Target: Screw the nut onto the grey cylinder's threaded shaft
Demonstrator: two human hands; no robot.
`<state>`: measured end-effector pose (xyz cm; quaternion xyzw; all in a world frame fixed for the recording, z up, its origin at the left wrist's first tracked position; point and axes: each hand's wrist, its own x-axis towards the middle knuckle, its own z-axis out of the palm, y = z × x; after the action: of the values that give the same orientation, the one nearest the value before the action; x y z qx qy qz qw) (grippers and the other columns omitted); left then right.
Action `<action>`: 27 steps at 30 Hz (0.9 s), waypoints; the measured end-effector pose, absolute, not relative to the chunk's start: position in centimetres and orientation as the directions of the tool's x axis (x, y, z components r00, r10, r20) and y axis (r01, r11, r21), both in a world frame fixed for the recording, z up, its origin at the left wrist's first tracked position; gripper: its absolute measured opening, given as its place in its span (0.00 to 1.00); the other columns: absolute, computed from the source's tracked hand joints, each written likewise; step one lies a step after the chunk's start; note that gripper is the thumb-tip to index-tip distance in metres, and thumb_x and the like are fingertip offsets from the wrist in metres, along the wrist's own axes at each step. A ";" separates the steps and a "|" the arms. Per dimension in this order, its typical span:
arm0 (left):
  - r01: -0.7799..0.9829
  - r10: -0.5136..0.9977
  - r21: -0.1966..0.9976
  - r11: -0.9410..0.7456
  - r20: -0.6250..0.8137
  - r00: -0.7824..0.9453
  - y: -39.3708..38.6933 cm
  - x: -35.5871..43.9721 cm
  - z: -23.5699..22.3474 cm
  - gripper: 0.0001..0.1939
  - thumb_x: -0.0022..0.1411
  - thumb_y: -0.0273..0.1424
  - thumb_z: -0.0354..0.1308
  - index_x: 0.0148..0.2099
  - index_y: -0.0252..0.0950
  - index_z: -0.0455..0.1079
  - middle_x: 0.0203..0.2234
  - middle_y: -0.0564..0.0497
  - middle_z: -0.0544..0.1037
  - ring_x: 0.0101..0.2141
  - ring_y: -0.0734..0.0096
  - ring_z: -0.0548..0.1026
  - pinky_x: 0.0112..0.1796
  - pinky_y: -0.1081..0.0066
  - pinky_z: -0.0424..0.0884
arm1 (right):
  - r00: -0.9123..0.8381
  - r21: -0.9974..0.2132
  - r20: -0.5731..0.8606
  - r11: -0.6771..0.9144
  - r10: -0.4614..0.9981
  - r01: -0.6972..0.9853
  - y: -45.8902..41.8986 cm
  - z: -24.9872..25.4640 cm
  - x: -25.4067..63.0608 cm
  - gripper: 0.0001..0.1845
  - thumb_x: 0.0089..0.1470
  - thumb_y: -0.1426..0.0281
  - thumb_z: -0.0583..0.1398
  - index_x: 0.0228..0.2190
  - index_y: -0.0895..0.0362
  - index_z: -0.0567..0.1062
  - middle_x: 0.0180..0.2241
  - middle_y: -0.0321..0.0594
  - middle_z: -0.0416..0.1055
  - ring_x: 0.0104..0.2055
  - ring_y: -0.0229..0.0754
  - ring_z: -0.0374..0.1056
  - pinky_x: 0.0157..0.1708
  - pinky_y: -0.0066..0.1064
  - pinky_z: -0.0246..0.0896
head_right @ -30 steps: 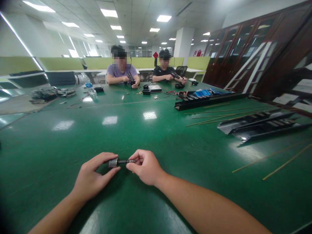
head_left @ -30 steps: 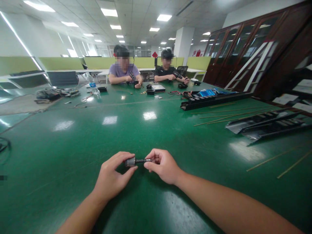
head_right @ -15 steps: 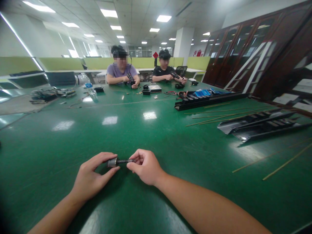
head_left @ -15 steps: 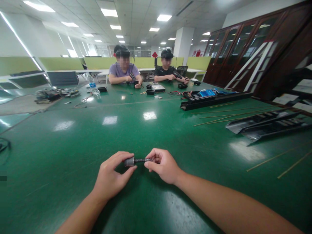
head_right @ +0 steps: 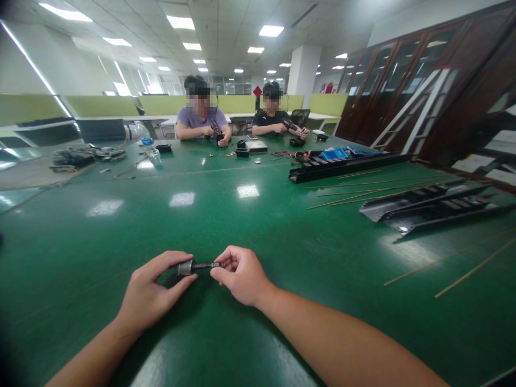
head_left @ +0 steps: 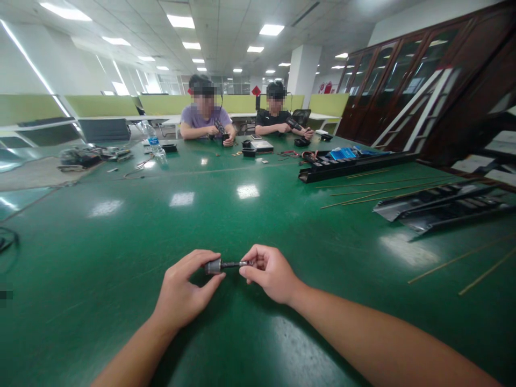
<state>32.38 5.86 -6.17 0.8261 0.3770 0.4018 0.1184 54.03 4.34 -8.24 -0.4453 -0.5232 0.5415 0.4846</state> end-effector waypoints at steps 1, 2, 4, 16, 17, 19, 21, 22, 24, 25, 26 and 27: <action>0.531 0.719 0.497 -0.687 0.574 0.392 5.9 32.4 -6.2 0.15 0.58 0.30 0.66 0.48 0.42 0.72 0.40 0.52 0.78 0.41 0.69 0.77 0.44 0.70 0.72 | -0.134 -0.998 0.024 0.016 0.991 -0.061 4.3 -8.2 54.0 0.10 0.44 0.70 0.66 0.29 0.59 0.72 0.23 0.35 0.72 0.22 0.36 0.68 0.24 0.27 0.62; 0.534 0.719 0.495 -0.685 0.574 0.391 5.9 32.4 -6.2 0.15 0.58 0.30 0.66 0.48 0.42 0.72 0.40 0.53 0.78 0.41 0.69 0.77 0.44 0.71 0.72 | -0.133 -0.998 0.024 0.015 0.991 -0.063 4.3 -8.2 54.0 0.10 0.44 0.70 0.66 0.29 0.59 0.72 0.23 0.35 0.72 0.22 0.36 0.68 0.24 0.27 0.62; 0.537 0.721 0.495 -0.683 0.571 0.392 5.9 32.3 -6.3 0.15 0.58 0.30 0.66 0.48 0.42 0.72 0.40 0.53 0.78 0.41 0.70 0.77 0.44 0.71 0.72 | -0.131 -0.998 0.022 0.013 0.991 -0.064 4.3 -8.2 54.0 0.10 0.44 0.70 0.66 0.29 0.59 0.72 0.23 0.35 0.72 0.22 0.36 0.68 0.24 0.27 0.62; 0.538 0.726 0.500 -0.679 0.569 0.387 5.8 32.0 -6.3 0.15 0.58 0.31 0.65 0.48 0.42 0.72 0.41 0.52 0.78 0.41 0.69 0.77 0.45 0.70 0.72 | -0.134 -0.997 0.021 0.011 0.991 -0.076 4.4 -8.2 54.0 0.09 0.43 0.71 0.66 0.29 0.59 0.72 0.23 0.35 0.72 0.22 0.36 0.68 0.25 0.28 0.62; 0.540 0.726 0.499 -0.678 0.569 0.386 5.9 32.0 -6.3 0.15 0.58 0.31 0.65 0.48 0.41 0.73 0.41 0.52 0.78 0.41 0.68 0.77 0.45 0.69 0.72 | -0.133 -0.997 0.022 0.011 0.991 -0.077 4.4 -8.3 54.0 0.09 0.43 0.71 0.66 0.29 0.59 0.72 0.23 0.35 0.72 0.22 0.36 0.68 0.25 0.28 0.62; 0.544 0.727 0.496 -0.677 0.569 0.385 5.9 32.0 -6.3 0.15 0.58 0.31 0.66 0.48 0.41 0.73 0.41 0.51 0.78 0.41 0.68 0.77 0.45 0.69 0.72 | -0.131 -0.997 0.022 0.011 0.991 -0.079 4.4 -8.3 54.0 0.09 0.43 0.71 0.66 0.29 0.59 0.72 0.23 0.35 0.72 0.22 0.36 0.69 0.25 0.28 0.62; 0.546 0.726 0.493 -0.677 0.571 0.384 6.0 32.0 -6.4 0.15 0.58 0.31 0.66 0.48 0.41 0.73 0.41 0.51 0.78 0.41 0.67 0.77 0.45 0.69 0.72 | -0.130 -0.997 0.022 0.012 0.991 -0.081 4.4 -8.4 54.0 0.09 0.43 0.71 0.66 0.29 0.59 0.72 0.23 0.35 0.72 0.22 0.36 0.69 0.25 0.28 0.62; 0.546 0.725 0.494 -0.677 0.571 0.384 6.0 32.0 -6.4 0.15 0.58 0.31 0.66 0.48 0.41 0.73 0.41 0.51 0.78 0.41 0.67 0.77 0.45 0.69 0.72 | -0.129 -0.997 0.023 0.012 0.991 -0.082 4.5 -8.4 54.0 0.09 0.43 0.71 0.66 0.29 0.59 0.72 0.23 0.34 0.72 0.22 0.36 0.69 0.25 0.28 0.62; 0.543 0.725 0.496 -0.678 0.572 0.383 6.0 31.9 -6.4 0.15 0.58 0.31 0.65 0.48 0.41 0.73 0.41 0.51 0.78 0.41 0.67 0.77 0.45 0.69 0.72 | -0.128 -0.996 0.024 0.013 0.991 -0.085 4.5 -8.4 54.0 0.09 0.43 0.71 0.66 0.29 0.59 0.71 0.23 0.34 0.72 0.22 0.36 0.69 0.25 0.28 0.62; 0.542 0.726 0.497 -0.677 0.572 0.383 6.0 31.9 -6.4 0.15 0.58 0.31 0.65 0.48 0.41 0.72 0.41 0.51 0.78 0.41 0.67 0.77 0.44 0.69 0.72 | -0.128 -0.996 0.025 0.014 0.991 -0.088 4.5 -8.4 54.0 0.09 0.43 0.71 0.66 0.29 0.59 0.71 0.23 0.34 0.72 0.22 0.36 0.69 0.25 0.28 0.62; 0.542 0.726 0.498 -0.677 0.571 0.383 5.9 31.9 -6.4 0.15 0.58 0.31 0.65 0.48 0.41 0.72 0.41 0.51 0.78 0.41 0.68 0.77 0.44 0.69 0.72 | -0.129 -0.996 0.025 0.014 0.991 -0.092 4.5 -8.4 54.0 0.09 0.43 0.71 0.66 0.29 0.59 0.71 0.23 0.34 0.72 0.22 0.36 0.69 0.24 0.28 0.62; 0.542 0.727 0.498 -0.677 0.571 0.382 5.9 31.8 -6.4 0.15 0.58 0.31 0.65 0.48 0.41 0.72 0.41 0.51 0.78 0.41 0.68 0.77 0.44 0.69 0.72 | -0.129 -0.995 0.025 0.013 0.991 -0.095 4.5 -8.4 54.0 0.09 0.43 0.71 0.66 0.29 0.59 0.71 0.23 0.34 0.72 0.22 0.36 0.68 0.24 0.28 0.62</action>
<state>31.84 5.91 -6.43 0.8233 0.3853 0.4007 0.1149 54.05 4.47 -8.41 -0.4375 -0.5122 0.5496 0.4942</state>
